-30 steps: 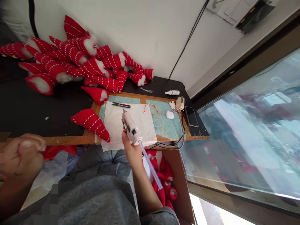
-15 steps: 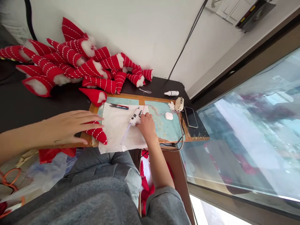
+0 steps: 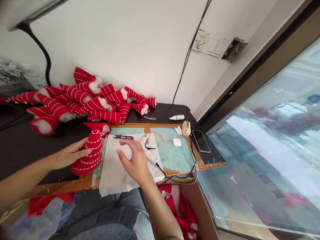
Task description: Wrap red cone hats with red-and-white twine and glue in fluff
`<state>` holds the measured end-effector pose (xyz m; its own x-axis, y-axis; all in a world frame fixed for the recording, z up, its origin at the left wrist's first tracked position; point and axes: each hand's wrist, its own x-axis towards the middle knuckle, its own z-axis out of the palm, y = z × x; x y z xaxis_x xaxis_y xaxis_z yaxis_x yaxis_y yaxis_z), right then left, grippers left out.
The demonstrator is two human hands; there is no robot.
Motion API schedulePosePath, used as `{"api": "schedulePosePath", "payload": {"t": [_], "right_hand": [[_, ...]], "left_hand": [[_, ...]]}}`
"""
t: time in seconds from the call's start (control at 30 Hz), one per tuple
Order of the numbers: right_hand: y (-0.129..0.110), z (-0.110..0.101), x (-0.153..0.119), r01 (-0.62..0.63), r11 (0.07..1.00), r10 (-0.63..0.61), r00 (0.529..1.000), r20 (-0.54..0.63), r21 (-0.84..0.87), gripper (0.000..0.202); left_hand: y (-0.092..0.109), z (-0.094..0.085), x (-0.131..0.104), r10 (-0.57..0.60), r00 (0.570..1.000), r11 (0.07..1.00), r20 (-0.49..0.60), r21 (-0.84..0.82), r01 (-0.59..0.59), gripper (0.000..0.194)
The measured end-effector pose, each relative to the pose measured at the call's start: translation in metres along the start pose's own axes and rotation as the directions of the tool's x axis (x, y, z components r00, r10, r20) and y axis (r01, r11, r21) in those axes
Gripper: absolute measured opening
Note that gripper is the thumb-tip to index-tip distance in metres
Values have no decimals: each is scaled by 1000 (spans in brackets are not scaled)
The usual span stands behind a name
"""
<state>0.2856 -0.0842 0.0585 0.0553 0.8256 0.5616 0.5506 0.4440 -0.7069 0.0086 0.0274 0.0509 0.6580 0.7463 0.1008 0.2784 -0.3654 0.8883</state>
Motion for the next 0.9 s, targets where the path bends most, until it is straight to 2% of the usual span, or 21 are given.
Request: {"api": "schedulePosePath", "payload": {"t": [0.1, 0.2, 0.4, 0.47, 0.57, 0.67, 0.77, 0.83, 0.9], "right_hand": [[-7, 29, 18, -13, 981, 22, 999, -42, 193, 29], [-6, 43, 31, -54, 938, 60, 998, -8, 343, 26], [-2, 46, 35, -102, 907, 60, 992, 114, 408, 22], [-1, 43, 37, -98, 901, 23, 983, 180, 423, 23], [0, 38, 40, -102, 890, -32, 958, 283, 444, 30], [1, 39, 41, -150, 851, -37, 939, 341, 504, 54], [0, 46, 41, -208, 786, -15, 935, 354, 582, 58], [-3, 51, 41, -191, 806, -10, 942, 336, 559, 55], [-5, 53, 42, -126, 881, -26, 949, 313, 456, 52]], "left_hand": [[1, 21, 2, -71, 996, 994, 55, -85, 75, 65], [7, 32, 4, -72, 996, 996, 61, -42, 74, 67], [16, 29, 4, -27, 991, 999, 132, 28, 23, 55], [16, 26, 3, -45, 983, 999, 179, -15, 48, 53], [14, 24, 0, -108, 959, 980, 262, -136, 147, 53], [10, 26, -3, -172, 936, 901, 306, -335, 275, 52], [7, 30, -3, -198, 916, 762, 348, -533, 368, 54], [5, 34, -2, -179, 910, 691, 374, -611, 387, 57], [2, 37, -1, -159, 918, 655, 365, -656, 374, 57]]}}
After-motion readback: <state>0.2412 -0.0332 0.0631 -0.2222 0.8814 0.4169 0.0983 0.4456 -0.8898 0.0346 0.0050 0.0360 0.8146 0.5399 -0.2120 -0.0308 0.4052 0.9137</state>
